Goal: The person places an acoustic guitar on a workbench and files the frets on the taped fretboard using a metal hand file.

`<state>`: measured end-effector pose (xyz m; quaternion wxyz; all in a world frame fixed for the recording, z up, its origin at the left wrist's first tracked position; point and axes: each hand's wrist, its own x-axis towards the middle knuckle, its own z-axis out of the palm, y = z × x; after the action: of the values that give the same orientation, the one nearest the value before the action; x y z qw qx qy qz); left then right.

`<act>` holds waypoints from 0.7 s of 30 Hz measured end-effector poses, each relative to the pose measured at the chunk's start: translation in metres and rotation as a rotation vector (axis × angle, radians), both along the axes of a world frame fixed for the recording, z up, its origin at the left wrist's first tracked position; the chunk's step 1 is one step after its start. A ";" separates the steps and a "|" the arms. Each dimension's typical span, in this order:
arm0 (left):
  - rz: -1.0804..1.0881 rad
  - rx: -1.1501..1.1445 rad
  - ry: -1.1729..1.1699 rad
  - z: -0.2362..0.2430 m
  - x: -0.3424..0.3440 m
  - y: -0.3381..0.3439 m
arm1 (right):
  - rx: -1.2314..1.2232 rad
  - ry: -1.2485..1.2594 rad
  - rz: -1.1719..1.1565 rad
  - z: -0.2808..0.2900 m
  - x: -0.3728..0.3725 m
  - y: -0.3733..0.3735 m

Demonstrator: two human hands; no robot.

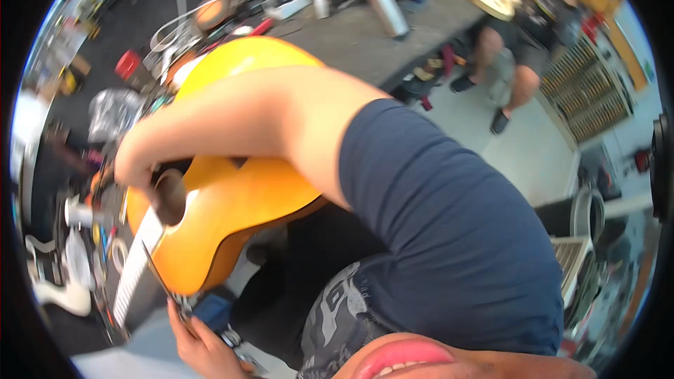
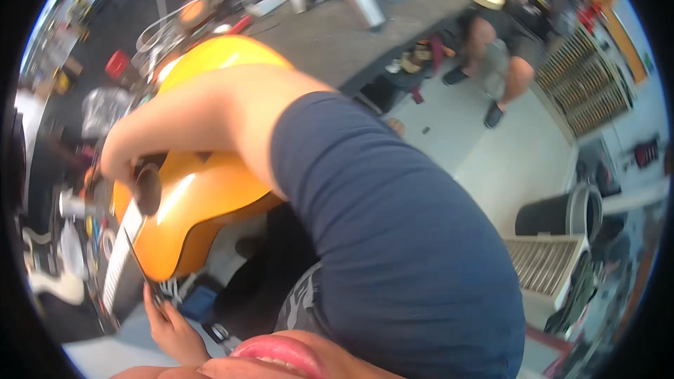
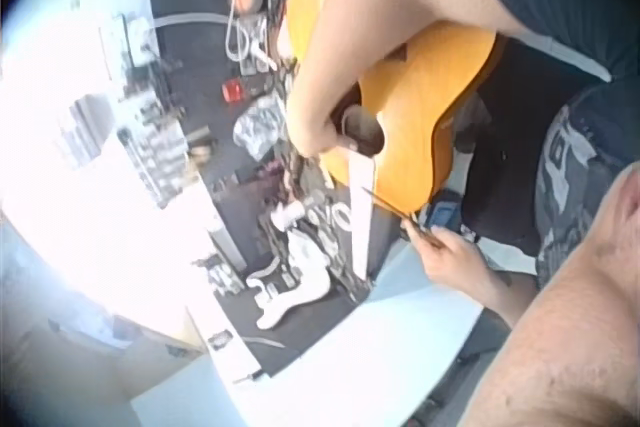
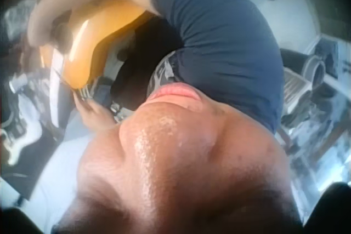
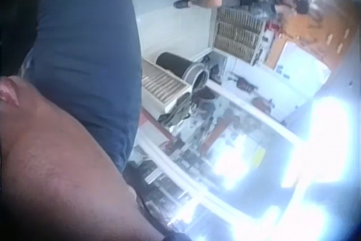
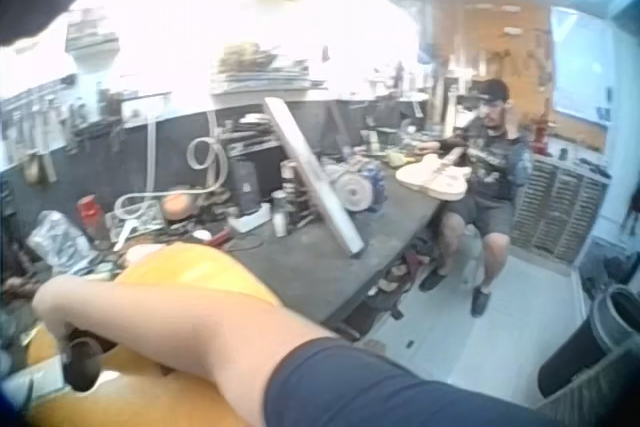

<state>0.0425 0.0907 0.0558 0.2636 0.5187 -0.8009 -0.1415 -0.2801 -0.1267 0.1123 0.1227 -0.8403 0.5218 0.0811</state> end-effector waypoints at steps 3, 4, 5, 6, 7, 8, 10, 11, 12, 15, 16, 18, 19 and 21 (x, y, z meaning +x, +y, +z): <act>-0.006 -0.023 0.190 0.005 -0.016 0.010 | -0.165 -0.009 0.115 -0.017 -0.023 0.006; -0.049 -0.060 0.221 0.003 -0.022 0.008 | -0.156 0.079 0.163 -0.020 -0.035 -0.001; -0.024 -0.013 0.188 0.006 -0.024 0.008 | -0.174 0.226 0.113 -0.021 -0.036 0.002; -0.018 0.003 0.214 0.008 -0.018 0.012 | -0.166 0.259 0.098 -0.009 -0.029 0.008; -0.044 -0.073 0.123 0.004 -0.011 0.010 | -0.179 0.186 0.053 -0.003 -0.031 0.026; -0.046 -0.110 0.119 -0.002 -0.008 0.013 | -0.192 0.111 0.012 0.000 -0.031 0.035; -0.021 -0.076 0.079 -0.002 -0.006 0.013 | -0.224 0.029 -0.025 -0.002 -0.033 0.032; -0.001 -0.055 0.093 -0.003 -0.002 0.013 | -0.185 0.087 0.008 0.002 -0.030 0.030; -0.004 -0.059 0.099 -0.003 -0.001 0.012 | -0.189 0.094 0.005 -0.003 -0.031 0.024; -0.058 -0.079 0.057 -0.003 -0.004 0.003 | -0.226 -0.001 -0.060 -0.016 -0.050 0.026; -0.067 -0.040 0.038 -0.002 -0.004 -0.002 | -0.229 0.037 -0.078 -0.024 -0.053 0.024; -0.023 -0.007 0.046 0.001 0.009 -0.022 | -0.237 0.070 -0.089 -0.026 -0.032 0.030; -0.019 -0.124 0.041 0.004 0.005 -0.038 | -0.263 0.092 -0.095 -0.029 -0.027 0.037; -0.128 -0.227 -0.094 0.053 -0.018 -0.051 | -0.283 0.076 -0.145 -0.036 -0.036 0.052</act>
<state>0.0245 0.0402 0.1088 0.2733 0.4396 -0.8546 -0.0423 -0.3162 -0.0743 0.0765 -0.0113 -0.8057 0.5915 0.0294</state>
